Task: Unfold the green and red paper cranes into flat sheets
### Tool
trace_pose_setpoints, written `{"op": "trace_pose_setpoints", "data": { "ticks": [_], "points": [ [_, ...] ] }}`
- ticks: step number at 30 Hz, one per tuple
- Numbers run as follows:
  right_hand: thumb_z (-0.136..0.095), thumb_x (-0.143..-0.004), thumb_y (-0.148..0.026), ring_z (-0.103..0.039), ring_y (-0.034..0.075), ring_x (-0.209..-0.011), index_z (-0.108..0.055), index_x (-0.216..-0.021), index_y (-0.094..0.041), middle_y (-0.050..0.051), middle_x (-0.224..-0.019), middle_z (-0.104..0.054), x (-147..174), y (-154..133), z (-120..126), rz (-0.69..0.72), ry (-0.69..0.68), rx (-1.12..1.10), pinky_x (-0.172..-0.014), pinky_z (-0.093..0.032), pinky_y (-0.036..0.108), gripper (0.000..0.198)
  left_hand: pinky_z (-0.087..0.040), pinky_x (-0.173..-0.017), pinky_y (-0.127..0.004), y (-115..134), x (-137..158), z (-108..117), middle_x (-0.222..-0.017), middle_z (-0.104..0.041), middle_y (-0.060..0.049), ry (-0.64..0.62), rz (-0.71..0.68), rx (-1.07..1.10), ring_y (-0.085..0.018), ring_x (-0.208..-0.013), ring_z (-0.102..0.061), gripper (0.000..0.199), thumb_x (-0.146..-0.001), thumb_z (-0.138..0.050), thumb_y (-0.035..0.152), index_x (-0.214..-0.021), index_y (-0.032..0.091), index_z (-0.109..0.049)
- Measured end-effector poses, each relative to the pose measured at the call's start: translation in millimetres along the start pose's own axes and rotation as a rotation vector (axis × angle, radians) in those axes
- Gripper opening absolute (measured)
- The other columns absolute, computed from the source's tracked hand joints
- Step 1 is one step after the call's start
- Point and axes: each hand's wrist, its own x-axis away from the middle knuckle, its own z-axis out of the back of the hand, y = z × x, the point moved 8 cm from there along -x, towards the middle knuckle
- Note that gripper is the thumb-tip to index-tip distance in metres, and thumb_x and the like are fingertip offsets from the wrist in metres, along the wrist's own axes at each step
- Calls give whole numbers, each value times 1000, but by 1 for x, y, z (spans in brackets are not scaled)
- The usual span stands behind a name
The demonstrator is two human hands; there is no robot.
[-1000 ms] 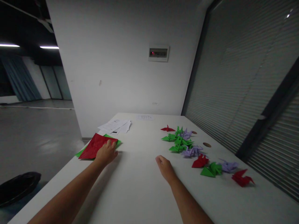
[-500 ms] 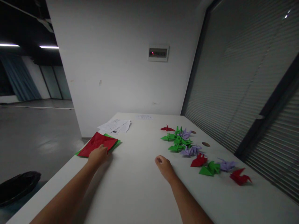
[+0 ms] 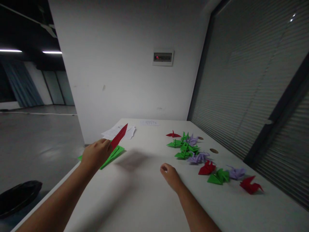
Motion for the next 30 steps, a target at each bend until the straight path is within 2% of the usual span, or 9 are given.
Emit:
{"op": "trace_pose_setpoints", "data": {
  "ticks": [4,6,8,10,13,16,19,23,30],
  "points": [
    [-55,-89,-41,-70,27,-96,-68,-95,-20,12,-99,-75,0,-4,2,15,20,-53,-95,-54,41,26,-40,-62,-29,24,11,60,-70,-66,-4,264,-93,394,-18,-60,-58,22,-87,-56,35,-78,19,-69],
    [-56,-91,-54,-70,28,-102,-67,-98,-20,13,-104,-75,1,-10,4,36,35,-146,-99,-54,43,36,-37,-56,-27,23,15,72,-59,-59,0,321,-68,681,-16,-54,-52,23,-84,-59,39,-76,19,-68],
    [-63,-86,-67,-70,29,-102,-67,-97,-21,13,-102,-74,3,-16,6,26,53,-315,-101,-54,46,48,-37,-53,-25,17,14,69,-60,-58,1,323,-8,986,-15,-54,-52,24,-83,-63,41,-76,18,-66],
    [-70,-80,-72,-70,31,-102,-66,-98,-20,13,-100,-75,6,-21,8,-36,55,-534,-100,-54,50,55,-38,-53,-25,13,12,52,-64,-60,0,285,73,1267,-16,-58,-54,25,-81,-68,42,-76,18,-64],
    [-67,-85,-67,-71,32,-109,-63,-106,-22,14,-109,-75,11,-29,6,-161,-2,-837,-98,-55,53,50,-41,-55,-24,14,14,11,-65,-59,2,235,208,1523,-14,-60,-55,25,-77,-73,40,-74,18,-62],
    [-59,-91,-59,-73,32,-109,-59,-111,-23,15,-113,-75,12,-40,5,-257,-61,-980,-93,-56,51,41,-36,-50,-21,25,26,-44,-62,-54,4,120,355,1591,-11,-54,-48,27,-73,-73,40,-71,18,-58],
    [-52,-93,-55,-76,30,-93,-57,-112,-22,15,-113,-76,12,-46,-1,-372,-145,-990,-80,-59,47,39,-27,-45,-20,42,46,-98,-57,-46,7,-44,465,1540,-10,-48,-39,27,-72,-69,42,-70,20,-54],
    [-67,-86,-47,-75,24,-77,-56,-104,-22,11,-105,-77,16,-42,-6,-420,-197,-1019,-65,-57,35,33,-28,-48,-22,65,69,-144,-57,-48,5,-244,400,1416,-11,-51,-42,26,-74,-63,43,-67,20,-54],
    [-86,-70,-32,-74,20,-77,-56,-109,-22,4,-94,-77,34,11,5,-497,-56,-885,-63,-55,29,50,-38,-55,-27,78,88,-181,-64,-60,1,-419,141,1194,-17,-60,-54,23,-77,-62,42,-71,20,-59]
  ]
}}
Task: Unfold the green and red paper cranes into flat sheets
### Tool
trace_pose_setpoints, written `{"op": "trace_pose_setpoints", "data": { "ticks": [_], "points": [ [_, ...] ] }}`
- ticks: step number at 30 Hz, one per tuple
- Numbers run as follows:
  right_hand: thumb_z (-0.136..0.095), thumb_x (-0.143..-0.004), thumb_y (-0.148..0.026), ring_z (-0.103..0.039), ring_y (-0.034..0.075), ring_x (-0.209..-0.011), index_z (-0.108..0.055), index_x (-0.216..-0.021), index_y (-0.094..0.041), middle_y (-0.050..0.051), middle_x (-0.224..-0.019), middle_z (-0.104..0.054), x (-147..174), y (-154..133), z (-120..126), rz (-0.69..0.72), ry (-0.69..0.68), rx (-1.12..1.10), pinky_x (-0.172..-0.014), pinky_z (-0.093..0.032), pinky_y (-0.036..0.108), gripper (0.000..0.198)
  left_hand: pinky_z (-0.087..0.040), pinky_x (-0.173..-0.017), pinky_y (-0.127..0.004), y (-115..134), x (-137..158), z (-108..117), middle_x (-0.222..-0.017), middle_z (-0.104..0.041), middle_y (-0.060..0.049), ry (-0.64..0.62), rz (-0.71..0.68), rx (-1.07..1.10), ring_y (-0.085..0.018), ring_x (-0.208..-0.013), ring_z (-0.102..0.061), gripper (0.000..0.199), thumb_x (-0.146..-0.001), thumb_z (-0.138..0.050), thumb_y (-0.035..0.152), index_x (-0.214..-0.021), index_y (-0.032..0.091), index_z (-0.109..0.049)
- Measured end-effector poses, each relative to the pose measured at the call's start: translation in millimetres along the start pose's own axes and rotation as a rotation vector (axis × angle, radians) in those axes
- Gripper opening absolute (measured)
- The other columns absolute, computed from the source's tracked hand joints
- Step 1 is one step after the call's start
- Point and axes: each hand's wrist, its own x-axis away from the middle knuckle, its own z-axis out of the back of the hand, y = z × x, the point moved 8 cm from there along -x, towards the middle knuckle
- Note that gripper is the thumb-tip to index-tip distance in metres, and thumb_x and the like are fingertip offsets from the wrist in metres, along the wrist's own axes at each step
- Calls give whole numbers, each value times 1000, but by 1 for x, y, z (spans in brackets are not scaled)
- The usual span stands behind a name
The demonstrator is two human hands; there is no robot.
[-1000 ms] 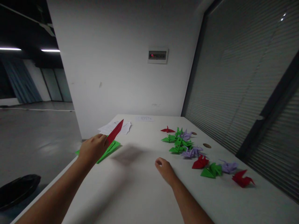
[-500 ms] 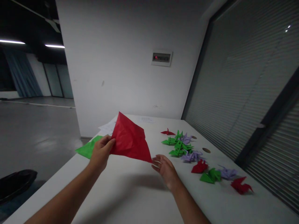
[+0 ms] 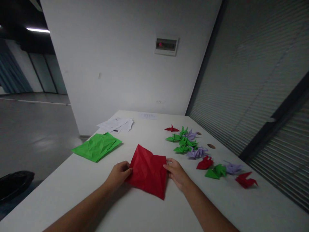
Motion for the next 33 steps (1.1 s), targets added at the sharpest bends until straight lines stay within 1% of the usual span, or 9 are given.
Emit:
{"op": "trace_pose_setpoints", "data": {
  "ticks": [4,8,10,12,15,18,21,25,33],
  "points": [
    [-84,-69,-33,-67,16,-60,-55,-110,-21,-4,-72,-70,-9,2,17,85,32,170,-55,-48,25,51,-36,-55,-26,1,4,7,-64,-57,4,43,-38,-239,-16,-60,-53,17,-79,-63,33,-75,23,-50],
    [-78,-68,-32,-58,13,-50,-54,-107,-20,-10,-62,-60,-19,5,12,101,-30,357,-49,-42,23,48,-43,-62,-28,31,11,4,-70,-61,1,74,-206,-572,-17,-66,-57,14,-89,-57,27,-77,22,-53],
    [-74,-70,-31,-56,14,-49,-54,-107,-21,-11,-62,-57,-22,4,11,96,-19,459,-48,-43,24,43,-51,-78,-33,49,16,-12,-91,-70,-6,18,-369,-628,-21,-86,-65,12,-94,-53,25,-89,21,-64],
    [-70,-72,-26,-59,15,-53,-57,-105,-22,-9,-64,-58,-20,-4,10,132,17,650,-52,-47,27,37,-51,-101,-41,58,23,-33,-127,-68,-12,-89,-516,-676,-27,-116,-63,25,-96,-57,28,-119,22,-67],
    [-67,-77,-18,-66,21,-73,-63,-101,-20,2,-78,-66,-6,-30,0,355,121,1081,-72,-55,35,24,-38,-119,-54,52,30,-58,-159,-46,-17,-247,-596,-799,-35,-146,-44,59,-95,-63,41,-149,20,-51],
    [-55,-92,-21,-66,30,-103,-69,-106,-15,15,-103,-70,17,-46,-28,595,153,1364,-97,-52,45,21,-34,-122,-56,38,32,-70,-164,-36,-21,-370,-570,-887,-37,-152,-36,66,-100,-54,49,-155,16,-44],
    [-59,-97,-37,-51,34,-136,-58,-141,-9,20,-142,-60,36,-28,-68,677,-151,1442,-119,-37,48,52,-31,-124,-56,33,33,-73,-165,-34,-22,-421,-549,-939,-37,-153,-33,66,-101,-51,49,-156,14,-43],
    [-56,-96,-63,-21,35,-157,-31,-162,-10,17,-170,-26,47,6,-91,514,-505,1540,-129,-19,51,88,-28,-125,-55,31,33,-72,-167,-26,-23,-433,-507,-976,-37,-156,-26,73,-102,-48,53,-161,11,-35],
    [-46,-96,-74,-13,33,-160,-20,-164,-6,20,-170,-12,42,2,-64,324,-546,1633,-130,-9,49,99,-27,-124,-56,27,32,-62,-169,-21,-21,-412,-432,-1017,-38,-156,-25,84,-101,-31,71,-163,14,-29]
  ]
}}
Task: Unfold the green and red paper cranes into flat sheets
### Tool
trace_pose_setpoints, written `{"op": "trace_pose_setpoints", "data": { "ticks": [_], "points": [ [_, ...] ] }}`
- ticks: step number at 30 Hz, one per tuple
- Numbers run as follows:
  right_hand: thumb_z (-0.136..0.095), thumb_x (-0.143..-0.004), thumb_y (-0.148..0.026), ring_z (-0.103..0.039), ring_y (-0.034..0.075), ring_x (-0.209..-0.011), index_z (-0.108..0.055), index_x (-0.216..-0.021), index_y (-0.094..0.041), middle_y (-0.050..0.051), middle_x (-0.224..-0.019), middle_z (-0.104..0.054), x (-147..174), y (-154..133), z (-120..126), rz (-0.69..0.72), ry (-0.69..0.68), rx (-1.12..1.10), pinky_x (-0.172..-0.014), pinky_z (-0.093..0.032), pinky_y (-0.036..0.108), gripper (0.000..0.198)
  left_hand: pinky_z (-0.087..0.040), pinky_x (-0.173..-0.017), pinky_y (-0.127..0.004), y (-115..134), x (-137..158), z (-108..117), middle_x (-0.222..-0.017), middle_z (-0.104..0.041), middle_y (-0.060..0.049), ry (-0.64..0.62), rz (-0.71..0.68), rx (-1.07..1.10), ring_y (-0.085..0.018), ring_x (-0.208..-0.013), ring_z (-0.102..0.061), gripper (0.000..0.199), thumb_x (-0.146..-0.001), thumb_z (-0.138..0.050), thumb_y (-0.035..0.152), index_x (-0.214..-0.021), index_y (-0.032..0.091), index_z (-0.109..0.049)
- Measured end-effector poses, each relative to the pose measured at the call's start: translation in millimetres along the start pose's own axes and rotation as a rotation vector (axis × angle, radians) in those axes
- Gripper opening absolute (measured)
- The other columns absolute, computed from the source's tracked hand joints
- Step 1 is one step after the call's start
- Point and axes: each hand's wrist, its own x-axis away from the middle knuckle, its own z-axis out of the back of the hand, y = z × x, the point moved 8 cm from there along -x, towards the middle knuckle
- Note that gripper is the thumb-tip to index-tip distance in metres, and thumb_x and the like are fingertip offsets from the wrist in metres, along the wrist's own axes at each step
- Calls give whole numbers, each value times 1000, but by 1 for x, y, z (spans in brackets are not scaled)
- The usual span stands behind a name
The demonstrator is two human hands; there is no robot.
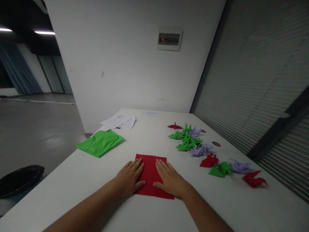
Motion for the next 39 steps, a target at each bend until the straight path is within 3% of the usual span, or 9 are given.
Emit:
{"op": "trace_pose_setpoints", "data": {
  "ticks": [12,20,27,39],
  "points": [
    [-35,-96,-79,-11,33,-160,-18,-165,-7,20,-170,-12,9,22,0,-57,11,32,-129,-8,54,101,-23,-124,-59,-29,9,1,-169,-21,-23,-60,114,0,-39,-157,-22,95,-97,-25,79,-164,11,-27],
    [-36,-96,-78,-11,35,-159,-15,-166,-12,19,-171,-11,8,27,-3,-65,5,12,-128,-6,59,98,-23,-124,-60,-30,9,2,-169,-19,-22,-77,114,6,-39,-157,-21,95,-96,-25,80,-164,13,-27],
    [-39,-98,-73,-9,34,-160,-15,-166,-18,14,-172,-11,14,38,-1,-97,-2,-4,-127,-4,60,91,-27,-122,-58,-31,8,3,-168,-27,-21,-25,109,16,-39,-155,-27,93,-96,-30,80,-162,15,-33],
    [-40,-101,-65,-8,32,-160,-17,-166,-19,11,-172,-11,18,45,4,-162,-21,6,-127,-2,61,83,-26,-122,-58,-33,9,2,-168,-25,-20,-52,116,6,-38,-156,-26,91,-98,-27,76,-163,13,-29]
  ]
}}
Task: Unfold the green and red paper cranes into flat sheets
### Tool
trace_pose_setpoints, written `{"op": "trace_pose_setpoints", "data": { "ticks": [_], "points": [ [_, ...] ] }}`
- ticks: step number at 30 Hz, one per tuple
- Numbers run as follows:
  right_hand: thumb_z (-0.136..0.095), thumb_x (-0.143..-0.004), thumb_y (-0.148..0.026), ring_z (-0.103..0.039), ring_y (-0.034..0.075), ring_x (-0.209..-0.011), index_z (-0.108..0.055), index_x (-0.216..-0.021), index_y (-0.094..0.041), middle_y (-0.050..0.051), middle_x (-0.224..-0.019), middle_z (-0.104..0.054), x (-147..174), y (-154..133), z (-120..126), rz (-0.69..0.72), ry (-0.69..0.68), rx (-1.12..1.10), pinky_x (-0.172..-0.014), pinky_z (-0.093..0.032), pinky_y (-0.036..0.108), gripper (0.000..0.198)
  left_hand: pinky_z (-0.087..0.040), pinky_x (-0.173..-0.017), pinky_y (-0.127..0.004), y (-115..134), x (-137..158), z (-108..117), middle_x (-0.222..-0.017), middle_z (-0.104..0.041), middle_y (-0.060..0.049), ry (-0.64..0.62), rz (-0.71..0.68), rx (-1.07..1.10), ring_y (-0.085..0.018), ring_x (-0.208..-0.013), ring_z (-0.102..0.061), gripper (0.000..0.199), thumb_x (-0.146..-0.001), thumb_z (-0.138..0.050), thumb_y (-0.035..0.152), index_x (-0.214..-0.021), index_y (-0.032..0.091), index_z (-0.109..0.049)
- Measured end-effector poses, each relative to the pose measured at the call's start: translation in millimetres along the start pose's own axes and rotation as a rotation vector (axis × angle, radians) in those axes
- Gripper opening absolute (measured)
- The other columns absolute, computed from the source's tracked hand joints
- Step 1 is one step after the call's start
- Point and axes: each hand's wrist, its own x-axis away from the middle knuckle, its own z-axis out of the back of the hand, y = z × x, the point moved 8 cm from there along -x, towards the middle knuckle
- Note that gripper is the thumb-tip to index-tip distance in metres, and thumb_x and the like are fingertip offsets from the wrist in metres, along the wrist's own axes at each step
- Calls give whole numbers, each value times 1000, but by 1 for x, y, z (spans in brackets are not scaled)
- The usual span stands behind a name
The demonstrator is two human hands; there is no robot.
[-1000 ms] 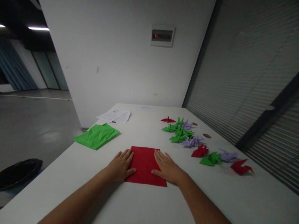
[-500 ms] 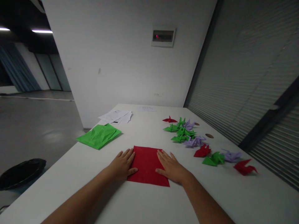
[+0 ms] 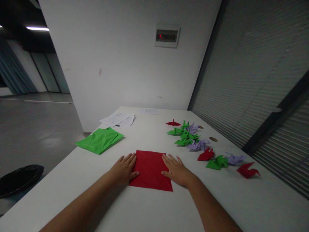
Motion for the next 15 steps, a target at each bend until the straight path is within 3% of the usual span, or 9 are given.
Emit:
{"op": "trace_pose_setpoints", "data": {
  "ticks": [15],
  "points": [
    [-44,-100,-64,-7,32,-160,-18,-166,-20,11,-172,-13,-1,10,-3,41,18,-54,-128,-5,57,84,-26,-122,-59,-3,0,-4,-167,-26,-21,16,4,1,-38,-156,-26,90,-98,-27,76,-164,14,-28]
  ]
}}
